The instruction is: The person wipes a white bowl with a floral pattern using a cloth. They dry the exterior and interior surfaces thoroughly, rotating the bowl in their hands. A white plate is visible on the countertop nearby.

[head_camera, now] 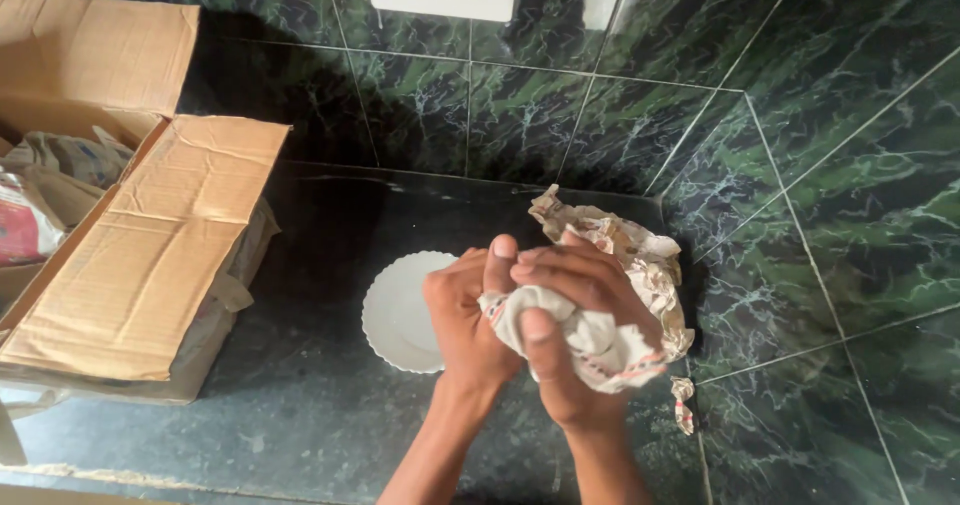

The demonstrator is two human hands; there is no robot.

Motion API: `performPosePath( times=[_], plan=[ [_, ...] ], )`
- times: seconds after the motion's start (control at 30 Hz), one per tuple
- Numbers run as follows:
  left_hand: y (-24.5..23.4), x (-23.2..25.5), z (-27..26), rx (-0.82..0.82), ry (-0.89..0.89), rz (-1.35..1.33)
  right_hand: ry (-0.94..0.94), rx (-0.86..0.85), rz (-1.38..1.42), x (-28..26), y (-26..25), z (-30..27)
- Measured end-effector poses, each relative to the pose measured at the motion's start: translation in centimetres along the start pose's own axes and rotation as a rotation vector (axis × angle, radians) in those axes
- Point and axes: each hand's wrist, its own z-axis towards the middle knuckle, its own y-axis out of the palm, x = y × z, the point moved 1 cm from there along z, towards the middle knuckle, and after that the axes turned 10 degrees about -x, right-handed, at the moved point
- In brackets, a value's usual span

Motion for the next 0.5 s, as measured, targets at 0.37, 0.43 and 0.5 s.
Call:
performPosePath(
  times=[0.37,0.43,0.5],
  plan=[
    [-0.1,-3.1,-1.1,0.218,-0.111,-0.616,0.523,0.228,1.145,4.2,0.0,-0.2],
    [0.1,-2.6,-0.9,0.251,-0.176,-0.405,0.677,0.201,1.131,2.9,-0.4,0.1],
    [0.1,-1.7,-1.0,0.147,-0.303,0.115,0.498,0.125,0.703,1.9,-0.6,-0.3]
  ],
)
